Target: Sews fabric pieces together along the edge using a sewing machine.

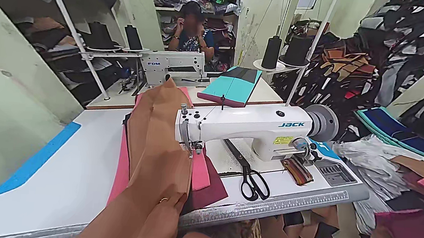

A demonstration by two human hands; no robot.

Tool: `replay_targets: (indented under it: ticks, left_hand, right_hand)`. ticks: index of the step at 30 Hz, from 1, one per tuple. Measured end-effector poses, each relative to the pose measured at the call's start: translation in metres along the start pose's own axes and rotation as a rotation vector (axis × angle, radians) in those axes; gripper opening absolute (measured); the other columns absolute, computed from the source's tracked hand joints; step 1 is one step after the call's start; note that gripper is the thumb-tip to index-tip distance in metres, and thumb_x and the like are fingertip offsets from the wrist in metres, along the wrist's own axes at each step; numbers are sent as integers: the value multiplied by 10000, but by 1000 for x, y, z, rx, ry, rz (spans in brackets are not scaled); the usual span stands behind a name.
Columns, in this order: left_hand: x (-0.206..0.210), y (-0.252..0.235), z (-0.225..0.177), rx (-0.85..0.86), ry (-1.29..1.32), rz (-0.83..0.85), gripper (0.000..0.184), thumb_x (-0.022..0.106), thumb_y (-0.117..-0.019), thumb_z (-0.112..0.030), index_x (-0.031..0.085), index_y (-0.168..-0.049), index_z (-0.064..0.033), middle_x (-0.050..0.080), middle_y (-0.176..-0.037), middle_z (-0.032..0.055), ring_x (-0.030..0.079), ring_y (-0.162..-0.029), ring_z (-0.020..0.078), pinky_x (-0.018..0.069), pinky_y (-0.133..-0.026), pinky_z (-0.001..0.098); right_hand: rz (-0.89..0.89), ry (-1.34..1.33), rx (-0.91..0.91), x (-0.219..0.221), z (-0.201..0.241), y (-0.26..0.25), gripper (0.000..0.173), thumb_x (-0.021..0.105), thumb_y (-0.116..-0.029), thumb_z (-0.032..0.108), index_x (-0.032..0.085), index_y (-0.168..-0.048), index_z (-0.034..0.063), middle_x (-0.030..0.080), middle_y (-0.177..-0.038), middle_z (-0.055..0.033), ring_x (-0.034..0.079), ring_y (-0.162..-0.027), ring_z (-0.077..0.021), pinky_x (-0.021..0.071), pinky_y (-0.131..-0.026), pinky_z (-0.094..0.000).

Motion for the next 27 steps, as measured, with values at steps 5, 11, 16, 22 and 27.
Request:
replay_targets:
  ticks: [5,11,16,22,27]
  left_hand:
    - [11,-5,-5,7,47,-64,505,565,-898,100,607,-1394,14,615,-1389,223,634,-1222,415,527,-1002,533]
    - [23,-1,-3,42,-56,-418,470,685,-762,150,734,-1209,13,707,-1178,221,719,-987,414,607,-787,518]
    - [22,-4,-1,35,-47,-443,349,702,-759,156,781,-1066,9,693,-1108,249,670,-1083,453,592,-876,513]
    - [16,-18,4,-30,-52,-331,306,656,-843,125,769,-1105,15,668,-1211,259,624,-1182,462,564,-944,506]
    - [15,-28,11,6,-109,-393,326,656,-810,137,793,-1059,-23,686,-1181,225,646,-1153,421,565,-954,463]
  right_hand:
    - [-555,129,178,-71,-43,-5,287,500,-981,28,750,-1117,-13,715,-1198,-174,656,-1187,-306,489,-1063,-455]
    - [-634,641,122,-63,-57,-47,440,564,-936,107,657,-1360,37,581,-1496,-53,590,-1294,-321,495,-981,-515]
    - [-700,798,145,-58,-54,-55,388,597,-902,112,726,-1262,47,660,-1399,-42,643,-1220,-289,526,-907,-491]
    - [-644,810,218,-66,-54,-68,336,553,-952,102,738,-1224,36,630,-1441,-43,616,-1269,-282,496,-959,-495]
    - [-541,741,299,-76,-57,-77,381,504,-993,110,681,-1326,52,574,-1504,-42,530,-1371,-300,432,-1045,-526]
Point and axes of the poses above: each hand's wrist, its own y-axis away from the middle knuckle, its own x-axis out of the palm, z = x × y, the point moved 4 cm from there along -y, towards the middle knuckle
